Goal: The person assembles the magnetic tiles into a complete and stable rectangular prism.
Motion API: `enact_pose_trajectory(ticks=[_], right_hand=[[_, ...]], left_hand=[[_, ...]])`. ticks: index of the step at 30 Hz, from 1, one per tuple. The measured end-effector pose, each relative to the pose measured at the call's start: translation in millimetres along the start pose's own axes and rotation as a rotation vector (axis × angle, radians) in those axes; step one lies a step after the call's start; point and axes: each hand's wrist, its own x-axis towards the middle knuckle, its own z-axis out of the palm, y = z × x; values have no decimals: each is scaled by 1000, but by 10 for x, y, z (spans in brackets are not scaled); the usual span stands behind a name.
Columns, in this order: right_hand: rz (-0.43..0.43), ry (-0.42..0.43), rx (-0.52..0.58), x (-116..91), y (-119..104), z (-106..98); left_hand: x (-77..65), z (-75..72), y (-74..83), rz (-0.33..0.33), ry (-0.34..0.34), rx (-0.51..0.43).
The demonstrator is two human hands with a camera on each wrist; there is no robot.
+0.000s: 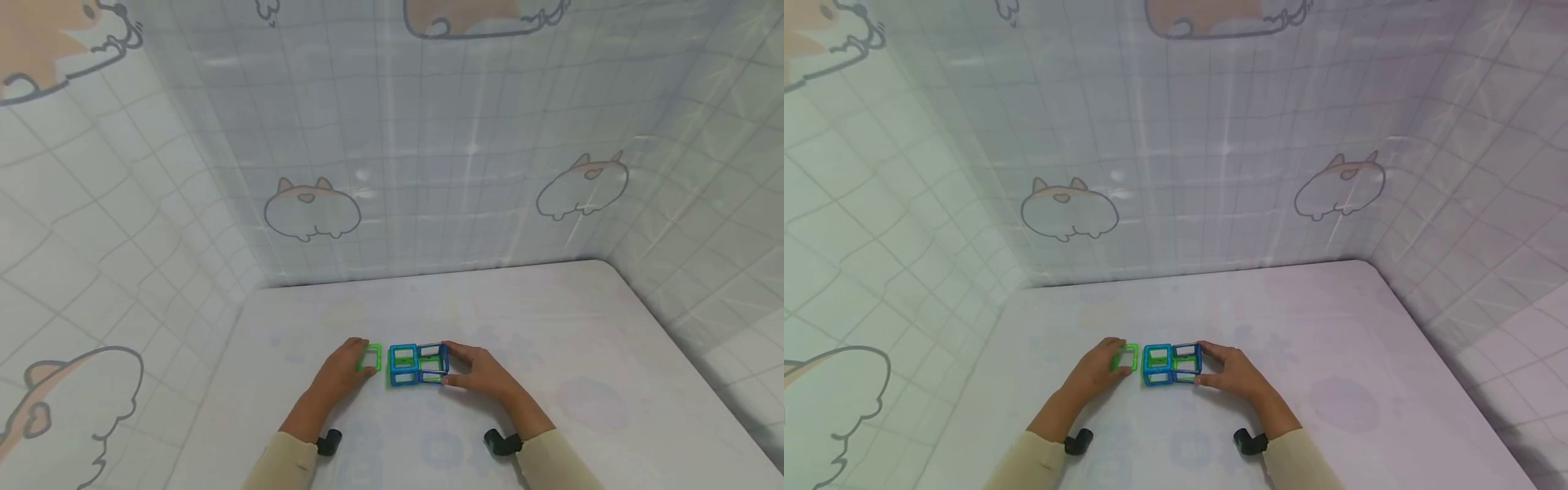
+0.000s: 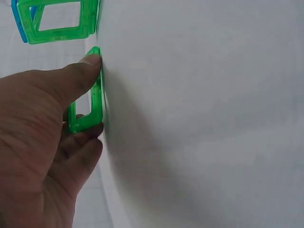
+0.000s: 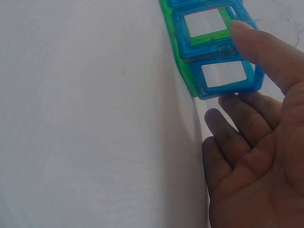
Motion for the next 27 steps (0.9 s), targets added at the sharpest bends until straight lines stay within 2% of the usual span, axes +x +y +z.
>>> enact_pose_trajectory(ticks=[10,12,15,22,27], right_hand=[[2,-4,-7,8,15,12],[3,-4,-6,11,16,11],[4,-8,0,13,13,9],[21,-15,13,8,-12,-2],[25,-18,0,16,-18,-22]], left_hand=[[-24,47,-53,-6,-6,-143],[-29,39,-64,13,-10,-153],[-36,18,-71,43,-10,-127],[-65,-7,-17,91,-50,18],[-93,-14,32,121,-77,62]])
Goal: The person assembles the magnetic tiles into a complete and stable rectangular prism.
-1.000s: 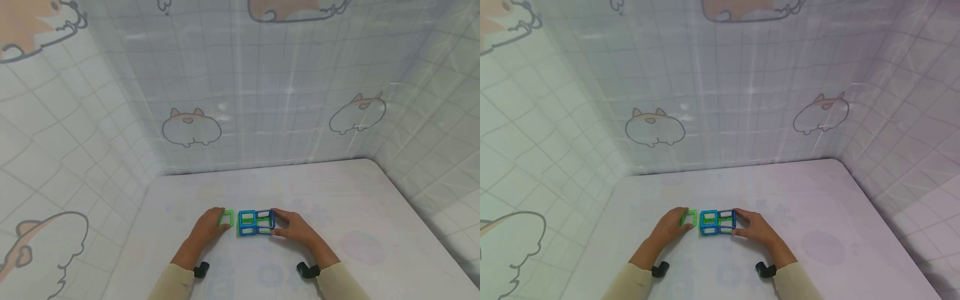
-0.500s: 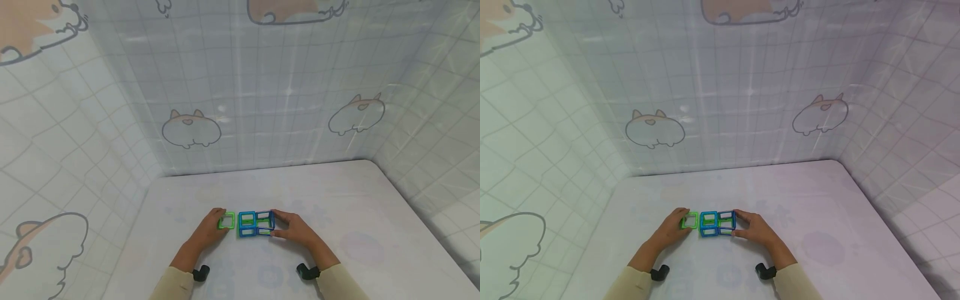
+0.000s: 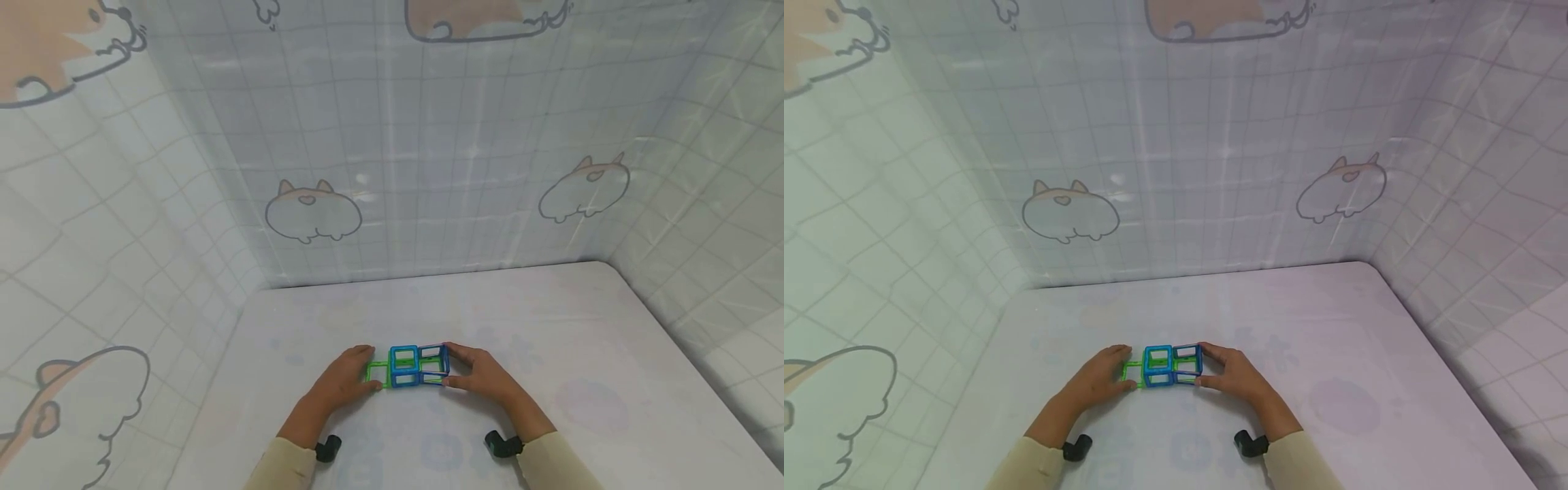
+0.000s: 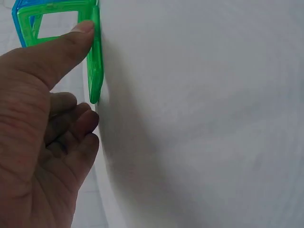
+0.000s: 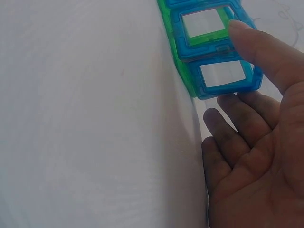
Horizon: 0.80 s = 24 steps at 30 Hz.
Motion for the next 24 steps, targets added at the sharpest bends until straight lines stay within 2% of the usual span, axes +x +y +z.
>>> enact_pose_trajectory(ticks=[5,11,18,24], right_hand=[[-10,5,-9,9,-5,-19],[-15,2,-9,13,8,-41],[-26,0,-3,11,8,-36],[-26,-4,-3,10,-10,-41]], left_hand=[[3,6,13,-10,-23,-13],[1,-7,25,-14,-18,-5],[-49,-20,-15,-8,11,24],[-114,-88,-99,-43,43,-6]])
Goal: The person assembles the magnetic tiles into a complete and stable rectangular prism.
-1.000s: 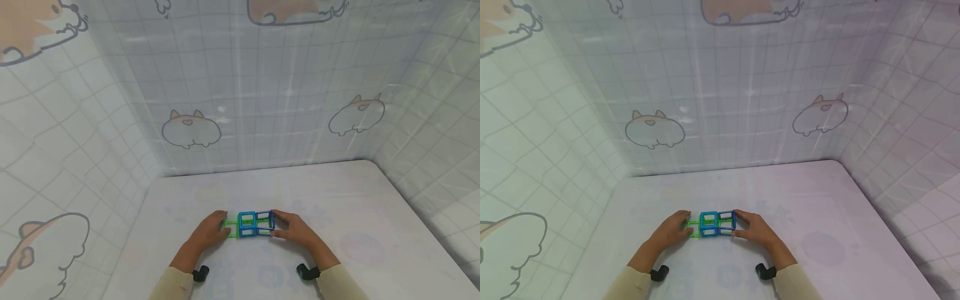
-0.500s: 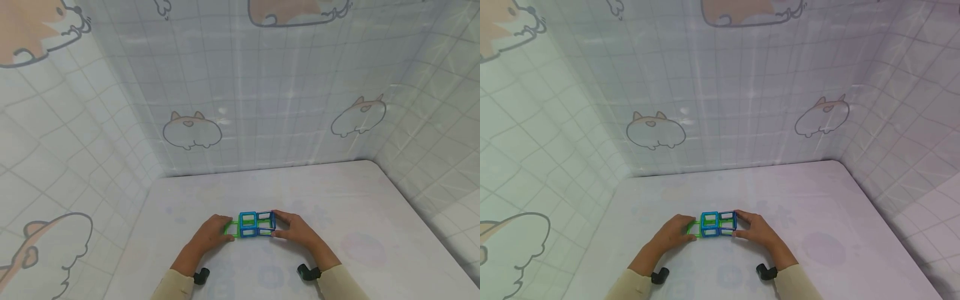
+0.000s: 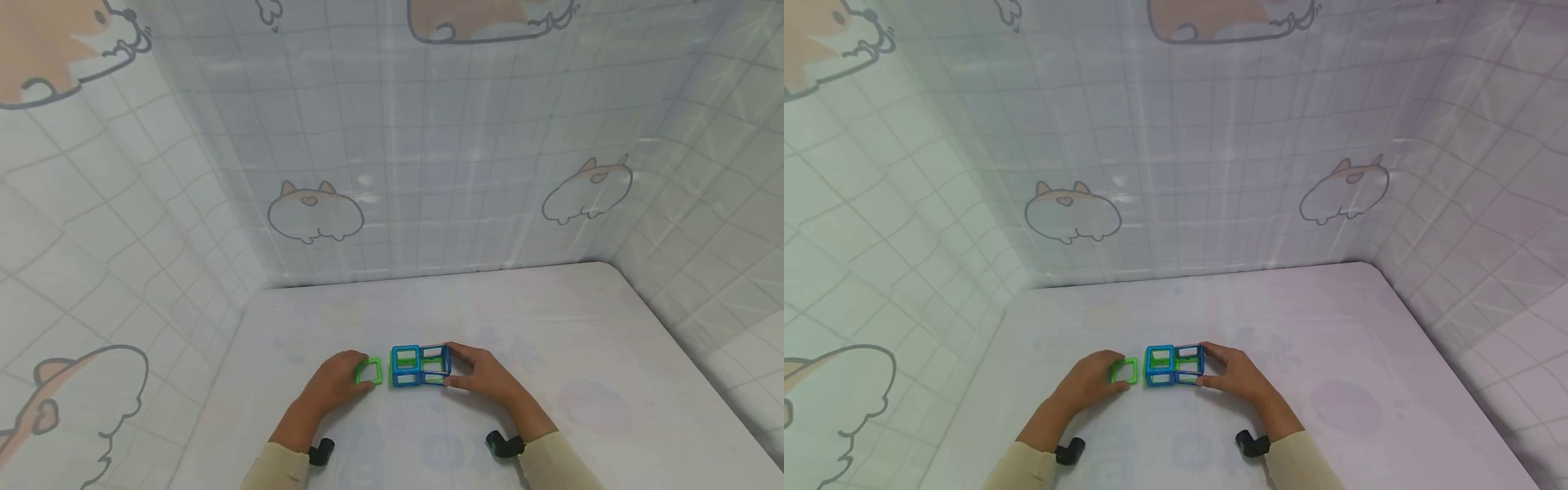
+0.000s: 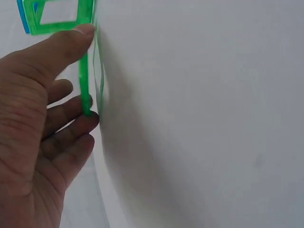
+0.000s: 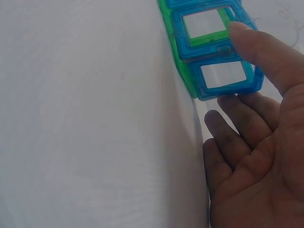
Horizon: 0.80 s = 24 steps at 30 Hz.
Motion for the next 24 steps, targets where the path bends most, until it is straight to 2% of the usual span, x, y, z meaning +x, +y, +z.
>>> enact_pose_trajectory(ticks=[5,11,19,24], right_hand=[[2,2,0,-4,-2,0],[23,8,1,-12,-2,15],[44,14,-6,-18,0,41],[33,16,-4,-30,-3,47]], left_hand=[[-63,-64,-57,16,69,-70],[-86,-97,-75,97,153,-209],[-47,-175,18,171,226,-470],[4,-250,115,161,235,-564]])
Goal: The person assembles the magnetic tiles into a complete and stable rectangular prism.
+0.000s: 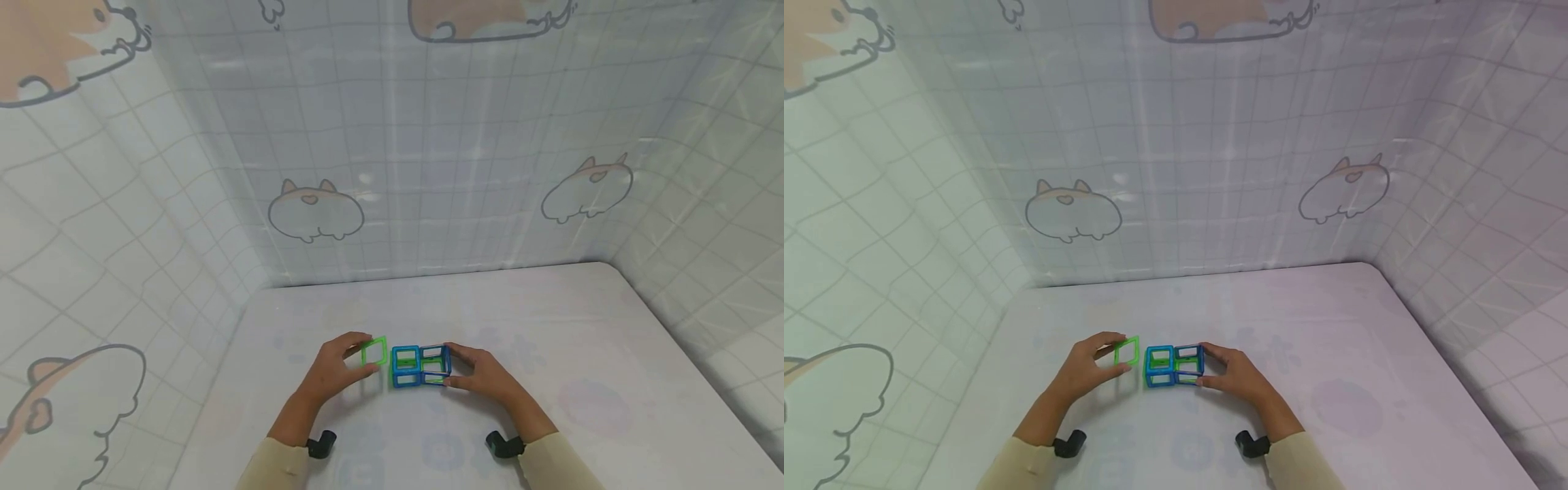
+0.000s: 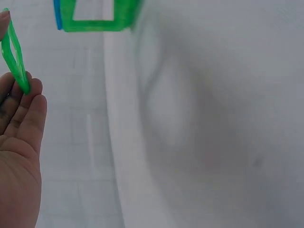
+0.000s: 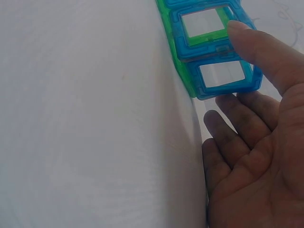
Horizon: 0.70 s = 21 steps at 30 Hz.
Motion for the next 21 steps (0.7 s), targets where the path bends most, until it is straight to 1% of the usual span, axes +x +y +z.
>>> enact_pose_trajectory(ticks=[2,9,13,15,18,21], right_hand=[[-1,3,2,-2,7,1],[2,13,-7,5,35,35],[3,11,-3,4,30,43],[-1,10,-14,3,26,40],[-10,14,-21,4,22,27],[-6,10,-18,2,21,9]], left_hand=[[37,13,48,-4,-8,-15],[168,78,202,67,-51,-39],[230,126,275,54,-71,-30],[266,157,304,51,-75,-17],[327,211,347,69,-79,10],[390,282,382,80,-87,61]])
